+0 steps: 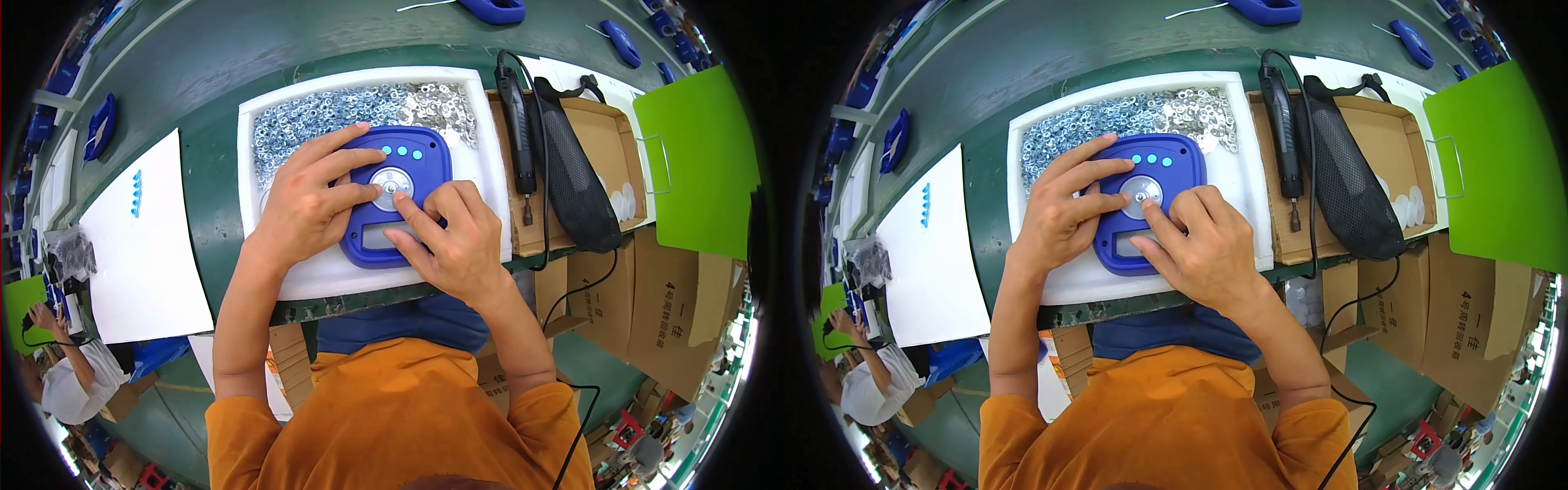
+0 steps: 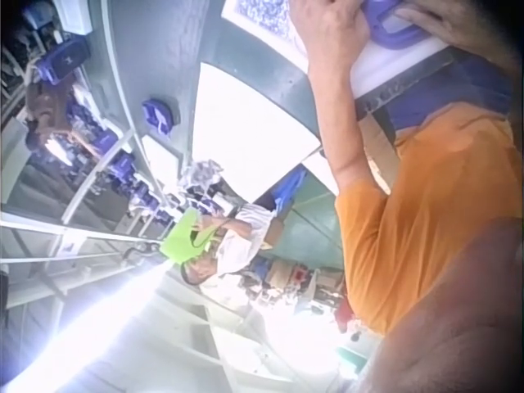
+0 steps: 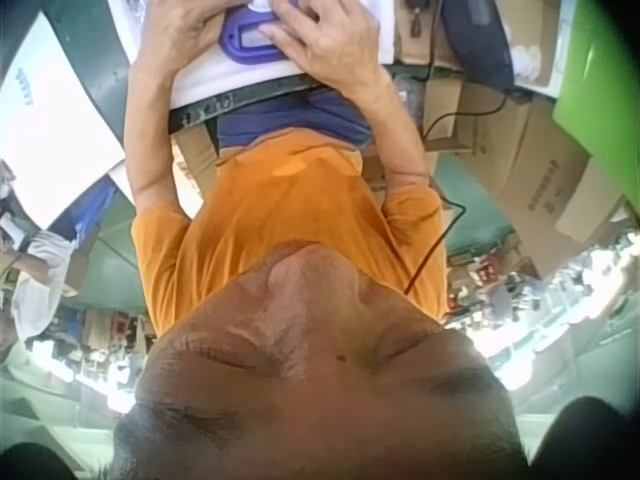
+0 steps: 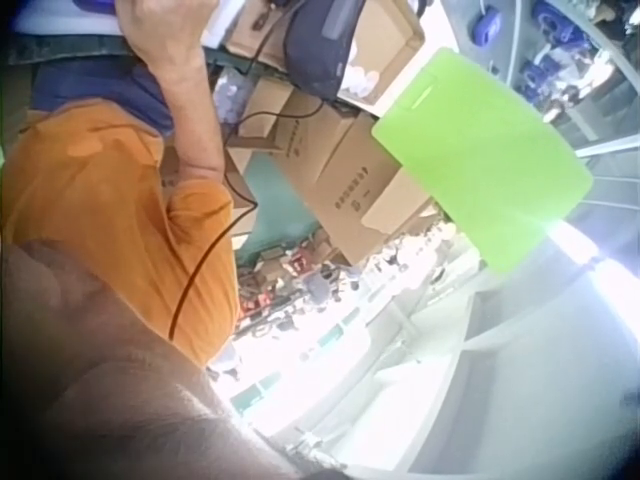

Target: The person assembles small electronic devices by placing internal components into a blue plastic device housing, then securing them with screws using an electric screwdriver.

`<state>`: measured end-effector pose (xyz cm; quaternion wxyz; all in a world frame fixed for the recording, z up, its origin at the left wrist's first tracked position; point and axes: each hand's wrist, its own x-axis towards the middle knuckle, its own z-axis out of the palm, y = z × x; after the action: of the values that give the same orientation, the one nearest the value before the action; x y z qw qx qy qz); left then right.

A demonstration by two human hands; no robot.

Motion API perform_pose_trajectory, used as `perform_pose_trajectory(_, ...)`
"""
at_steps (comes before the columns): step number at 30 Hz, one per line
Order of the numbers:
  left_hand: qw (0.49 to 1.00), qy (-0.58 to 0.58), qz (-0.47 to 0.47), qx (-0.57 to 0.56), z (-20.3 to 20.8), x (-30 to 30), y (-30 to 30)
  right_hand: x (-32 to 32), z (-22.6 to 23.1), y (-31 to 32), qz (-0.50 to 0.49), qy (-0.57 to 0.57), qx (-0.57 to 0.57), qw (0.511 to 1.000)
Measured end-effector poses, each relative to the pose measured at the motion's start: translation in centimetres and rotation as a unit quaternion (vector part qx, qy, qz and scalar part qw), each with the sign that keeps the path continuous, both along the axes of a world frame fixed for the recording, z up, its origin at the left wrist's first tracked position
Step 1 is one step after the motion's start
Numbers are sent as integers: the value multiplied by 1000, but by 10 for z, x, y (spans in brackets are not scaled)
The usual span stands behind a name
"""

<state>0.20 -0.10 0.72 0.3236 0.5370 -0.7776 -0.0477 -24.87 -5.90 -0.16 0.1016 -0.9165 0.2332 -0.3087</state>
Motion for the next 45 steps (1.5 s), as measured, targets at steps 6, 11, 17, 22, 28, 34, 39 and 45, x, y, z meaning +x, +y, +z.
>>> perform_pose_trajectory(6,1000,-8,11,-6,-1,0,1,0,0,-2,10,0,-2,1000)
perform_pose_trajectory(11,1000,-4,-3,-8,-2,-1,1,1,0,3,-9,0,1,1000)
perform_pose_trajectory(17,1000,7,-5,-6,-3,-1,1,2,0,4,-21,-8,-2,1000)
perform_pose_trajectory(22,1000,2,-9,-5,-2,-1,1,2,-1,3,-21,-7,-3,1000)
perform_pose_trajectory(28,1000,0,-10,-5,-3,-1,1,2,0,6,-32,-4,0,999)
perform_pose_trajectory(34,1000,0,-10,-5,-4,0,1,4,1,5,-31,-3,4,1000)
perform_pose_trajectory(39,1000,-1,-14,-4,-1,0,1,4,7,5,-27,15,21,999)
perform_pose_trajectory(45,1000,2,-21,-18,-3,1,1,3,6,6,-31,22,19,999)
